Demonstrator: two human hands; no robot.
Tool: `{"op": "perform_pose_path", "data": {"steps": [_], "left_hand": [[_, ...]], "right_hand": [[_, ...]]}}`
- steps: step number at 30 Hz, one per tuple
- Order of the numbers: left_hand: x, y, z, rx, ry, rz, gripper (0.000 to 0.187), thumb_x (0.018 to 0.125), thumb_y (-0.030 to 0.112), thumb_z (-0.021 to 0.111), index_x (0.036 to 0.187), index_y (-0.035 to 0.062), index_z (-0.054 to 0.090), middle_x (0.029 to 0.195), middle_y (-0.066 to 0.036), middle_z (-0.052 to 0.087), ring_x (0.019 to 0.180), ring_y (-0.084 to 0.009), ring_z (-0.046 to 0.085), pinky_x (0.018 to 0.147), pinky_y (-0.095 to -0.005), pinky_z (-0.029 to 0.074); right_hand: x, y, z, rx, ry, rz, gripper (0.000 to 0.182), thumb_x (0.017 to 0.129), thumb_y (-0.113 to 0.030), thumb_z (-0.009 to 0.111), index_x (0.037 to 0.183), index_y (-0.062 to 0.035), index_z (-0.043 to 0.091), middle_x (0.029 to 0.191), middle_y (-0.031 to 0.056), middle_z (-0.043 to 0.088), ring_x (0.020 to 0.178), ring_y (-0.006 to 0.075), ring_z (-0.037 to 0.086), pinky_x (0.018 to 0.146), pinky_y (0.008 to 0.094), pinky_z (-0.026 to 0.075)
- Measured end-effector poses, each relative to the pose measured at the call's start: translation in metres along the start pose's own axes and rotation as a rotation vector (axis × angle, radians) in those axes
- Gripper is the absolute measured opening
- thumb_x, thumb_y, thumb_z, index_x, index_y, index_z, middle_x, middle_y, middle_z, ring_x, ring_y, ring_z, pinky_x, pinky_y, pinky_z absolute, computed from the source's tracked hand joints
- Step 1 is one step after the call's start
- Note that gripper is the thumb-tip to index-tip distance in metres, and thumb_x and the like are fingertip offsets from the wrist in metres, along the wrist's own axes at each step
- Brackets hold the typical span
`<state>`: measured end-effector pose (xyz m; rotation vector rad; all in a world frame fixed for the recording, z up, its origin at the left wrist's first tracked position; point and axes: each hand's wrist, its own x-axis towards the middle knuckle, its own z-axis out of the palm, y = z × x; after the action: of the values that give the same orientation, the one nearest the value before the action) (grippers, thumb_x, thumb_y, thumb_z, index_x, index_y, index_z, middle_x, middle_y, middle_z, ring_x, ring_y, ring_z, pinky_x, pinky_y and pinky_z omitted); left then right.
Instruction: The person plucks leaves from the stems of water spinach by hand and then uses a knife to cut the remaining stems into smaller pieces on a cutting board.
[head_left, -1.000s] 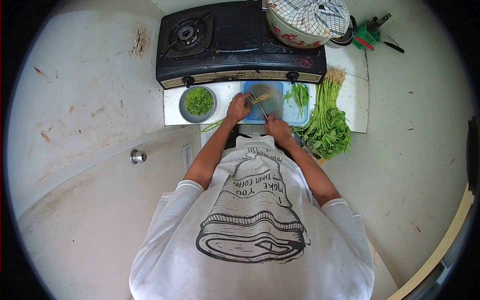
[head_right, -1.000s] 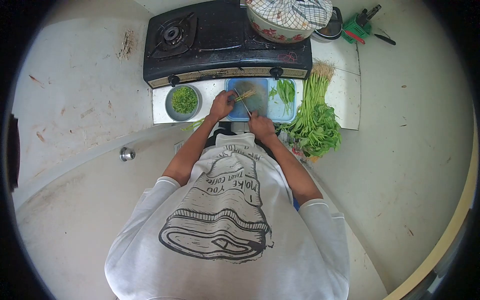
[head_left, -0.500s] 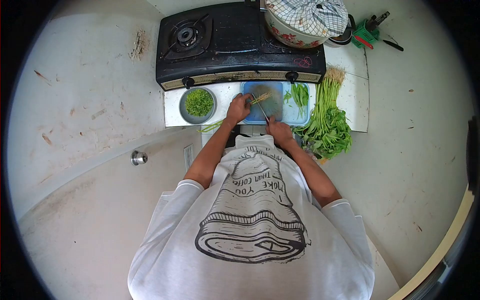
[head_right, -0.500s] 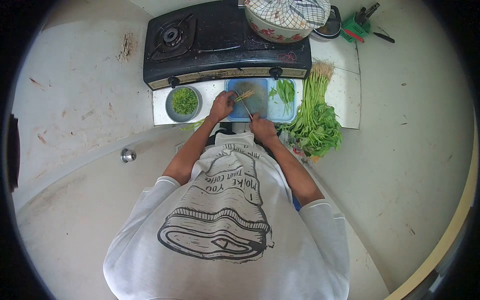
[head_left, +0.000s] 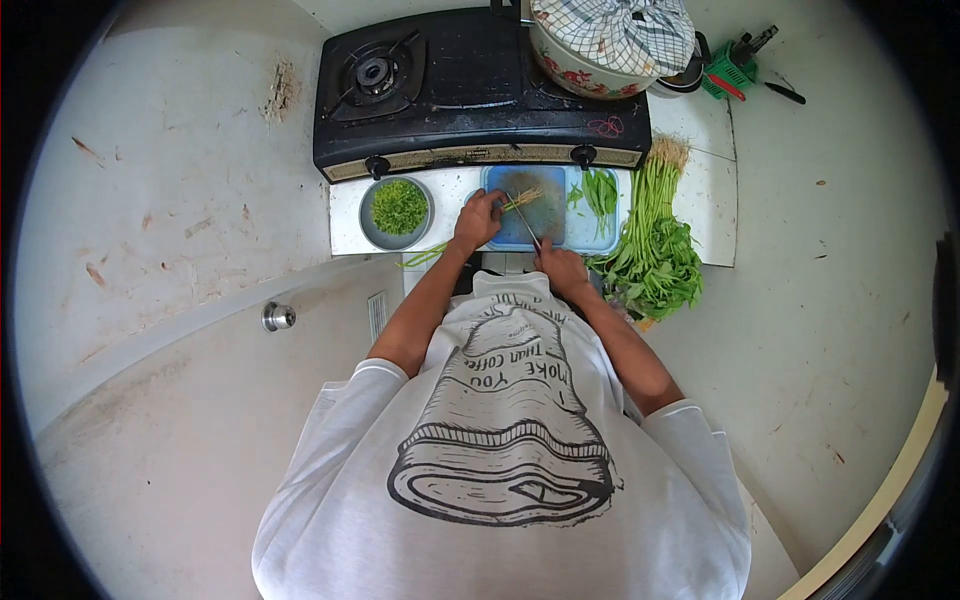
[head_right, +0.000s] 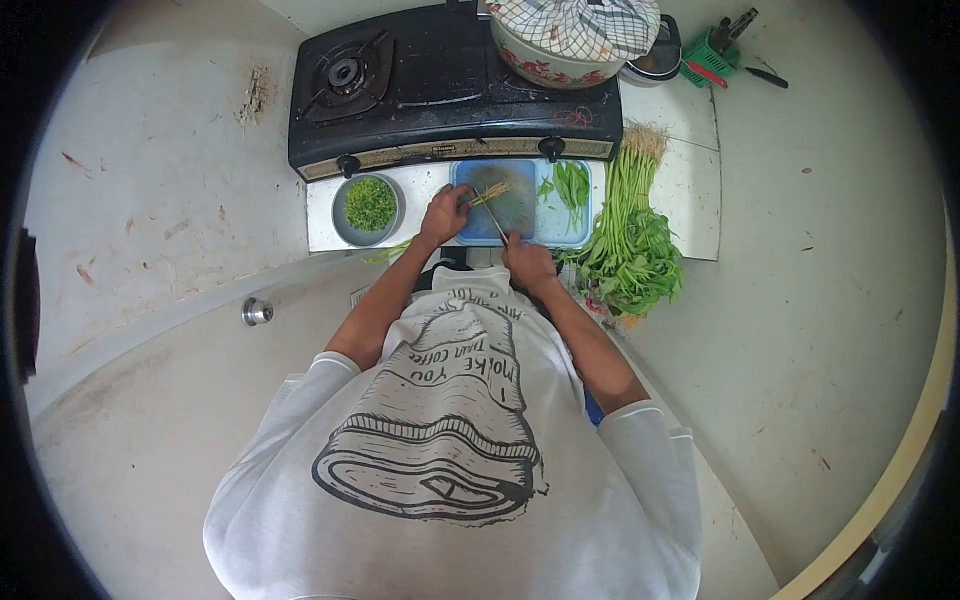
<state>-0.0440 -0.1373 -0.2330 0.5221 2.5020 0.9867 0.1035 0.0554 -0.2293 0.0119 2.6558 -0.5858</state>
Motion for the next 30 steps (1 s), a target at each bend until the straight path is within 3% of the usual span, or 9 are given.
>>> {"op": "perform_pose_path", "data": {"steps": [10, 16, 19, 22, 30], "left_hand": [[0.001, -0.005, 0.005, -0.002, 0.01, 0.008, 0.026, 0.087, 0.005, 0.065, 0.113, 0.0126, 0.067, 0.101, -0.021, 0.06, 0.097, -0.0448, 0.063, 0.088, -0.0537, 0.053], [0.0, -0.003, 0.003, -0.014, 0.031, 0.02, 0.026, 0.087, 0.006, 0.066, 0.112, 0.0124, 0.067, 0.1, -0.021, 0.06, 0.097, -0.0446, 0.064, 0.088, -0.054, 0.053], [-0.001, -0.004, 0.006, -0.016, 0.028, 0.015, 0.025, 0.088, 0.006, 0.066, 0.112, 0.0126, 0.067, 0.101, -0.021, 0.06, 0.098, -0.0443, 0.064, 0.088, -0.0543, 0.052], [0.002, -0.009, 0.008, -0.013, 0.043, 0.033, 0.024, 0.088, 0.006, 0.066, 0.112, 0.0128, 0.067, 0.101, -0.021, 0.061, 0.098, -0.0443, 0.064, 0.088, -0.0543, 0.052], [0.001, -0.01, 0.009, -0.007, 0.036, 0.037, 0.024, 0.089, 0.006, 0.066, 0.112, 0.0131, 0.066, 0.105, -0.022, 0.061, 0.098, -0.0455, 0.064, 0.088, -0.0545, 0.053]], "right_hand": [[0.025, -0.005, 0.004, 0.046, 0.045, -0.005, 0.037, 0.101, -0.029, 0.051, 0.115, 0.0057, 0.047, 0.078, 0.0264, 0.071, 0.074, 0.0468, 0.071, 0.069, 0.0558, 0.057], [-0.003, 0.003, -0.003, -0.039, 0.018, -0.048, 0.034, 0.098, -0.026, 0.051, 0.113, 0.0051, 0.05, 0.075, 0.0245, 0.072, 0.071, 0.0428, 0.073, 0.067, 0.0538, 0.059], [0.014, -0.002, 0.0, 0.072, 0.009, 0.003, 0.035, 0.101, -0.028, 0.051, 0.111, 0.0053, 0.049, 0.078, 0.0292, 0.071, 0.075, 0.0476, 0.071, 0.07, 0.0587, 0.056], [0.032, -0.009, 0.003, 0.038, 0.035, 0.012, 0.036, 0.101, -0.029, 0.05, 0.113, 0.0051, 0.049, 0.078, 0.029, 0.071, 0.076, 0.0481, 0.071, 0.071, 0.058, 0.057], [0.003, -0.009, -0.018, 0.042, -0.057, 0.018, 0.036, 0.099, -0.027, 0.049, 0.115, 0.0056, 0.05, 0.084, 0.0287, 0.072, 0.079, 0.0456, 0.073, 0.073, 0.0556, 0.059]]}}
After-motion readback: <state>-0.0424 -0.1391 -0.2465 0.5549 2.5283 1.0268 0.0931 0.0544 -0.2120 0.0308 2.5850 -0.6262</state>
